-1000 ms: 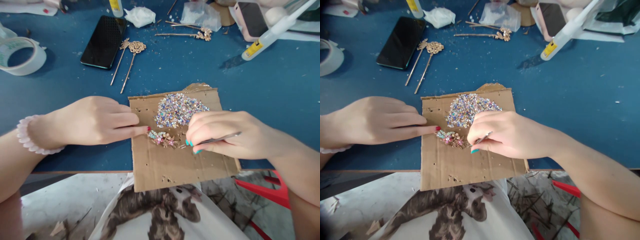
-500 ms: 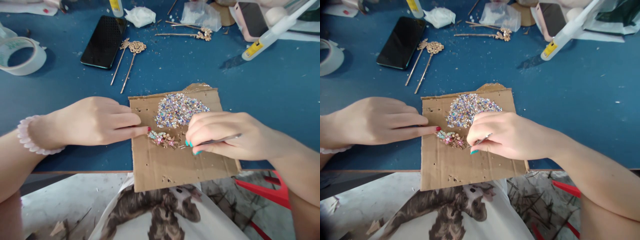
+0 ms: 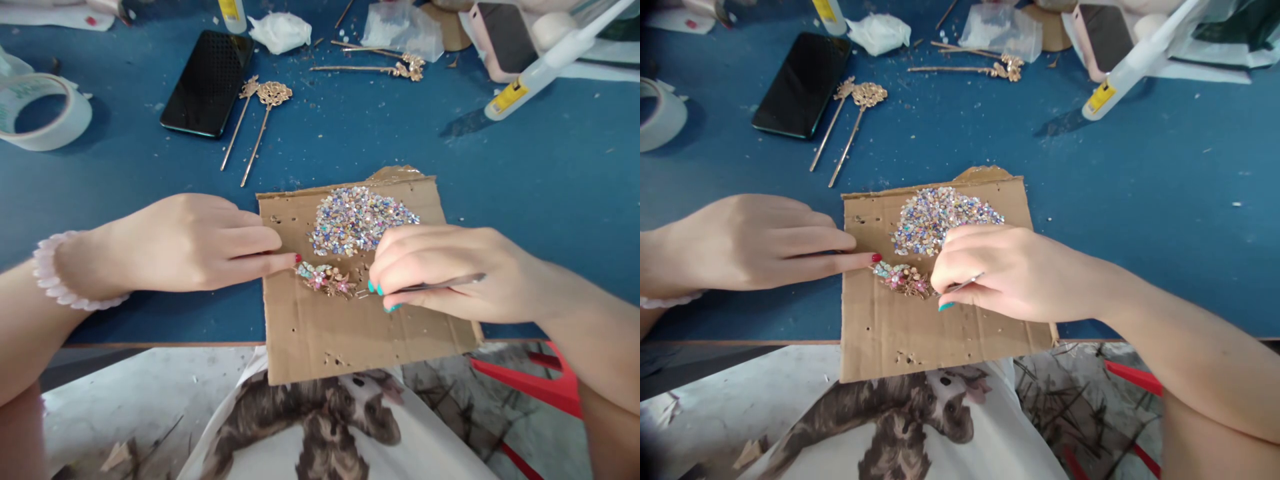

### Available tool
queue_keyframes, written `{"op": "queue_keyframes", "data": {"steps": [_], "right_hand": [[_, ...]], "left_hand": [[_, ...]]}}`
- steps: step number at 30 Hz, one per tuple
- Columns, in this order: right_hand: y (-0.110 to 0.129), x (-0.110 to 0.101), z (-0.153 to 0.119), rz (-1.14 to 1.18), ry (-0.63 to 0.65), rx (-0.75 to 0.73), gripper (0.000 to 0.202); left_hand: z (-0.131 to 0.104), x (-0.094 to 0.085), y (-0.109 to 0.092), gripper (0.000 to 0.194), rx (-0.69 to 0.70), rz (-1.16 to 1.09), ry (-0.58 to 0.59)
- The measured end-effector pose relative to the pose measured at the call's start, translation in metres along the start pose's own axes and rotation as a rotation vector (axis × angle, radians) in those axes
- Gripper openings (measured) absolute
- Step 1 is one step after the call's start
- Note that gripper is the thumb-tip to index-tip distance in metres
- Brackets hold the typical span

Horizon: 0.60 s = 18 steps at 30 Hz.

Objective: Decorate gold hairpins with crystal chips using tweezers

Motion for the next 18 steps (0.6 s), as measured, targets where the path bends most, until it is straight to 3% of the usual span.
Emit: {"op": "queue_keyframes", "data": {"steps": [7,18], "right_hand": [[-0.0023,-0.0001,0.0003,0.002,0.006,-0.015,0.011],[-0.0025,0.0004,0.0027,0.029,-0.019,-0.037,0.01]], "left_hand": [[0.0027,-0.0011,0.0011,0.041,0.037,0.043,-0.058],[0.0035,-0.0024,-0.0005,0.043,0.018,-0.019,-0.062]]}}
Point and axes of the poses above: each hand's wrist, its own z-axis towards the middle knuckle, its own x-axis out of the palm, y = z × x, the point moved 3 cm from there along z, towards the middle knuckle, and after that the axes turned 4 degrees about -y, right-handed, at the moved point
